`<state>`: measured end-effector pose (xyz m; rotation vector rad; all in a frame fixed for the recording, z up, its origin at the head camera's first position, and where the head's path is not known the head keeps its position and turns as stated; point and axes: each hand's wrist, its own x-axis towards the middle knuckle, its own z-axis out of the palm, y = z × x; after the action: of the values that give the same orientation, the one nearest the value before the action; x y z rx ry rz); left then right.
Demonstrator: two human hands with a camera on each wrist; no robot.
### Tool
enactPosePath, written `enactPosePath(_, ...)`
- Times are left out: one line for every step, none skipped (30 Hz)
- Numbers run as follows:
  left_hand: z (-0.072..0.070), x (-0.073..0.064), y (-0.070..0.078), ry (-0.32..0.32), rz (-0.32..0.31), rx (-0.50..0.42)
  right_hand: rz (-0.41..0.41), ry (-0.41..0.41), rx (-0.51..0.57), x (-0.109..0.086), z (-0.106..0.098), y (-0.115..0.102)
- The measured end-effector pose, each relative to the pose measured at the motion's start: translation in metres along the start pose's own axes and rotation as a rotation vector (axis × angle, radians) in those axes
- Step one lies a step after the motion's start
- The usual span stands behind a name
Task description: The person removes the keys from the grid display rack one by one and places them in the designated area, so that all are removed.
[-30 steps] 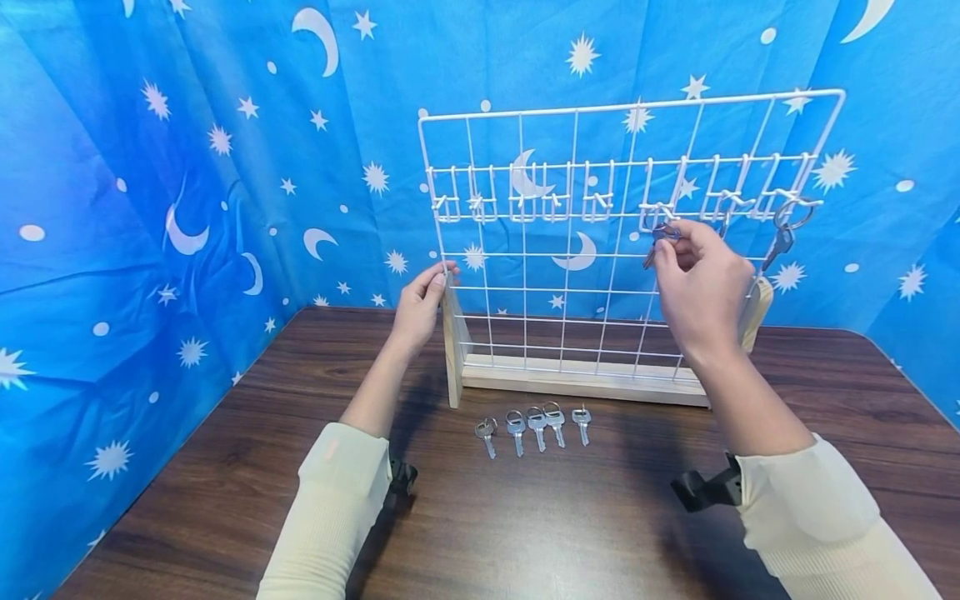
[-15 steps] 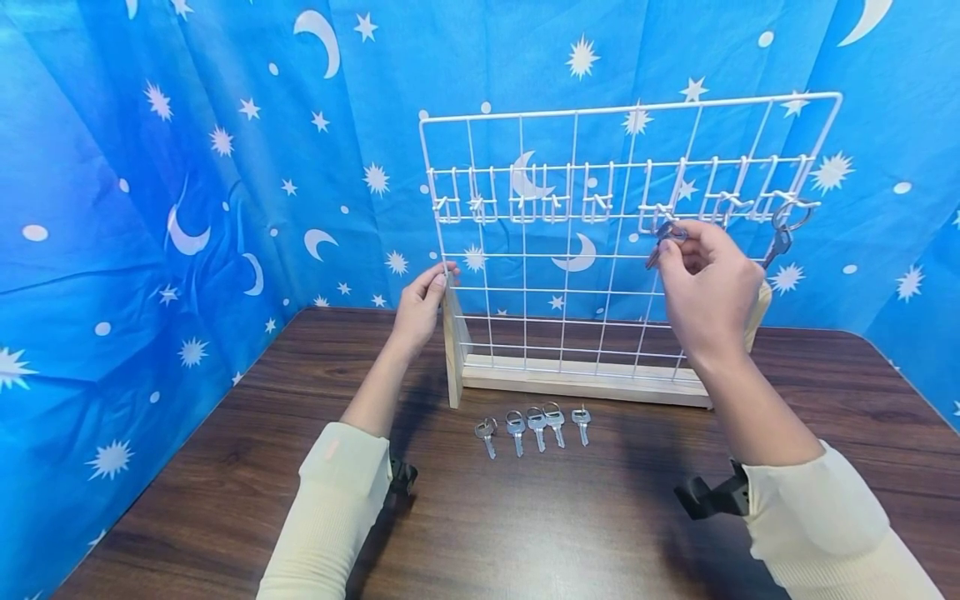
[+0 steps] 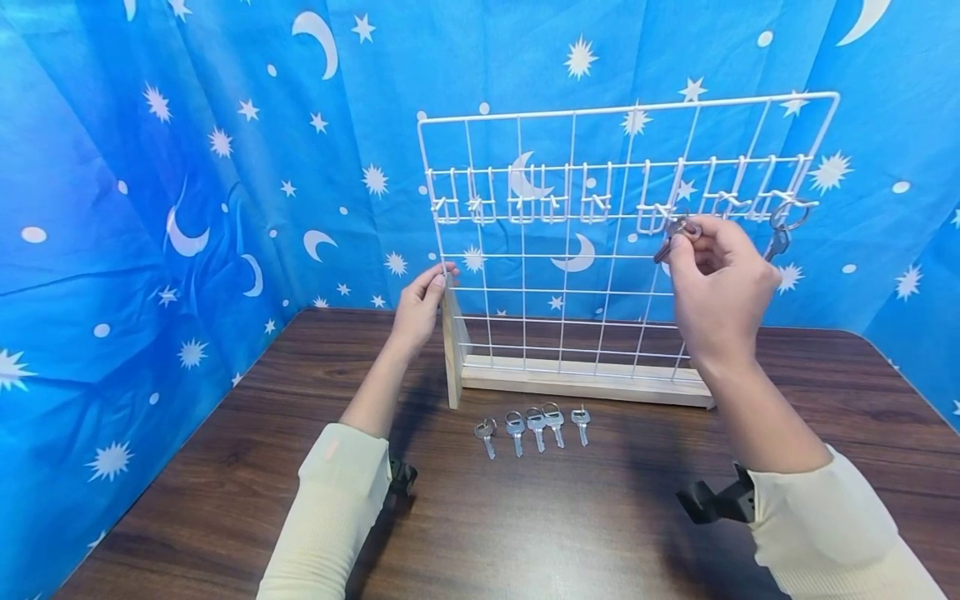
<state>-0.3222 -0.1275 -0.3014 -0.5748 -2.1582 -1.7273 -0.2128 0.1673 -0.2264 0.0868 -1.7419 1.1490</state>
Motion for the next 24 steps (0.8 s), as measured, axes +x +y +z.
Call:
enactPosePath(0.000, 0.000, 0.000, 0.001, 0.004, 0.000, 0.002, 0.001, 0.009, 0.000, -0.001, 0.000)
enactPosePath(0.000, 0.000, 0.000, 0.002, 0.007, -0.001, 0.002, 0.002, 0.014, 0.000, -0.001, -0.001)
enactPosePath(0.000, 0.000, 0.000, 0.003, 0.011, -0.003, 0.001, 0.003, 0.018, 0.000, -0.002, -0.001)
enactPosePath(0.000, 0.000, 0.000, 0.004, 0.014, -0.004, -0.002, 0.006, 0.019, 0.000, -0.002, -0.001)
enactPosePath(0.000, 0.000, 0.000, 0.005, 0.017, -0.006, -0.004, 0.008, 0.018, 0.000, -0.003, -0.001)
enactPosePath(0.000, 0.000, 0.000, 0.005, 0.018, -0.007, -0.006, 0.009, 0.017, -0.001, -0.003, -0.001)
enactPosePath(0.000, 0.000, 0.000, 0.005, 0.018, -0.009, -0.007, 0.010, 0.017, -0.001, -0.003, -0.002)
enactPosePath(0.000, -0.001, 0.000, 0.006, 0.017, -0.010, -0.009, 0.010, 0.018, -0.001, -0.004, -0.002)
enactPosePath(0.000, -0.001, 0.000, 0.005, 0.016, -0.010, -0.009, 0.009, 0.020, -0.002, -0.004, -0.002)
enactPosePath(0.000, -0.001, 0.000, 0.005, 0.014, -0.010, -0.011, 0.009, 0.021, -0.002, -0.004, -0.002)
enactPosePath(0.000, -0.001, 0.000, 0.004, 0.011, -0.011, -0.013, 0.008, 0.023, -0.003, -0.005, -0.002)
enactPosePath(0.000, -0.001, 0.000, 0.003, 0.008, -0.010, -0.013, 0.006, 0.024, -0.003, -0.005, -0.002)
enactPosePath(0.000, -0.001, 0.000, 0.003, 0.006, -0.011, -0.016, 0.004, 0.023, -0.004, -0.006, -0.003)
enactPosePath(0.000, -0.001, 0.001, 0.003, 0.004, -0.013, -0.018, 0.002, 0.019, -0.005, -0.006, -0.003)
enactPosePath(0.000, -0.001, 0.001, 0.003, 0.003, -0.013, -0.020, 0.000, 0.014, -0.005, -0.007, -0.003)
enactPosePath(0.000, -0.001, 0.001, 0.004, 0.001, -0.014, -0.023, -0.003, 0.010, -0.006, -0.008, -0.004)
enactPosePath(0.000, -0.001, 0.001, 0.005, 0.001, -0.015, -0.024, -0.006, 0.002, -0.007, -0.008, -0.004)
enactPosePath(0.000, -0.001, 0.001, 0.006, 0.000, -0.014, -0.027, -0.009, -0.008, -0.008, -0.009, -0.004)
enactPosePath(0.000, -0.001, 0.001, 0.006, 0.001, -0.016, -0.031, -0.012, -0.018, -0.009, -0.010, -0.003)
enactPosePath(0.001, -0.001, 0.001, 0.007, 0.002, -0.015, -0.036, -0.016, -0.028, -0.010, -0.010, -0.003)
enactPosePath(0.001, -0.001, 0.001, 0.007, 0.002, -0.014, -0.042, -0.020, -0.038, -0.011, -0.011, -0.003)
enactPosePath(0.001, -0.001, 0.001, 0.007, 0.002, -0.015, -0.049, -0.024, -0.048, -0.012, -0.011, -0.002)
enactPosePath(0.000, -0.001, 0.001, 0.006, 0.003, -0.016, -0.056, -0.029, -0.058, -0.014, -0.012, -0.001)
enactPosePath(0.000, -0.001, 0.000, 0.005, 0.004, -0.018, -0.064, -0.034, -0.064, -0.015, -0.012, 0.000)
